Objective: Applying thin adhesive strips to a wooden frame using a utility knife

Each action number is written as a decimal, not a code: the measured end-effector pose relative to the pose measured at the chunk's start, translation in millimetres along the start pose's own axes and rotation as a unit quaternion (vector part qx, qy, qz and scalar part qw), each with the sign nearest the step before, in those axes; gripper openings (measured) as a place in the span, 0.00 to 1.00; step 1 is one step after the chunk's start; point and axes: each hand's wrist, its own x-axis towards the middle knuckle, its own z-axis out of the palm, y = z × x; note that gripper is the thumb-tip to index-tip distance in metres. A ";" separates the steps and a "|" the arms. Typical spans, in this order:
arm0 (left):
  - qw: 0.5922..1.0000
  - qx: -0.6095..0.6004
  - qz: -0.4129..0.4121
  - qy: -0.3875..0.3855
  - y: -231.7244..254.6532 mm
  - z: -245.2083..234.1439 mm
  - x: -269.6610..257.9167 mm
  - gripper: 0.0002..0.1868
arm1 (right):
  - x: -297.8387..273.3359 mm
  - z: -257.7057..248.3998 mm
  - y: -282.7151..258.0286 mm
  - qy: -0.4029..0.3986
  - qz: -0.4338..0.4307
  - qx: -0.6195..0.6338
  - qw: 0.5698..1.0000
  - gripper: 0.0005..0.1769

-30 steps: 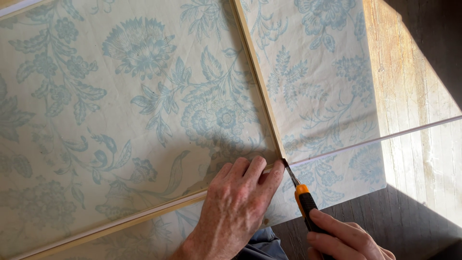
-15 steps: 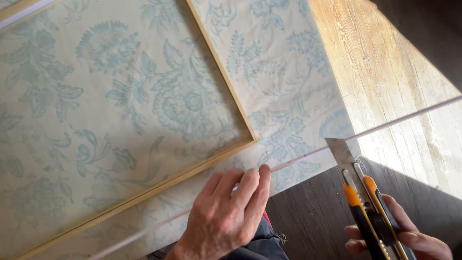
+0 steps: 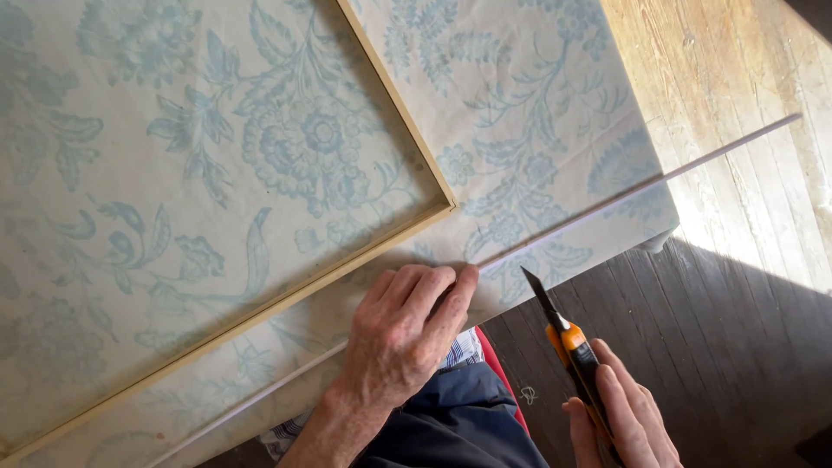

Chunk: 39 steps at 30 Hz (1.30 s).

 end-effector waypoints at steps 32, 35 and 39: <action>0.999 0.025 0.032 -0.031 -1.2 -0.5 -2.7 0.08 | 4.1 14.4 -15.6 -0.095 -0.020 -0.004 0.995 0.28; 0.999 0.021 0.031 -0.032 -1.8 0.2 -2.4 0.10 | 3.7 15.6 -13.8 -0.104 -0.015 -0.001 0.994 0.28; 0.999 0.016 0.030 -0.025 -1.7 0.4 -3.5 0.08 | 1.5 17.3 -11.8 -0.099 -0.021 -0.002 0.995 0.29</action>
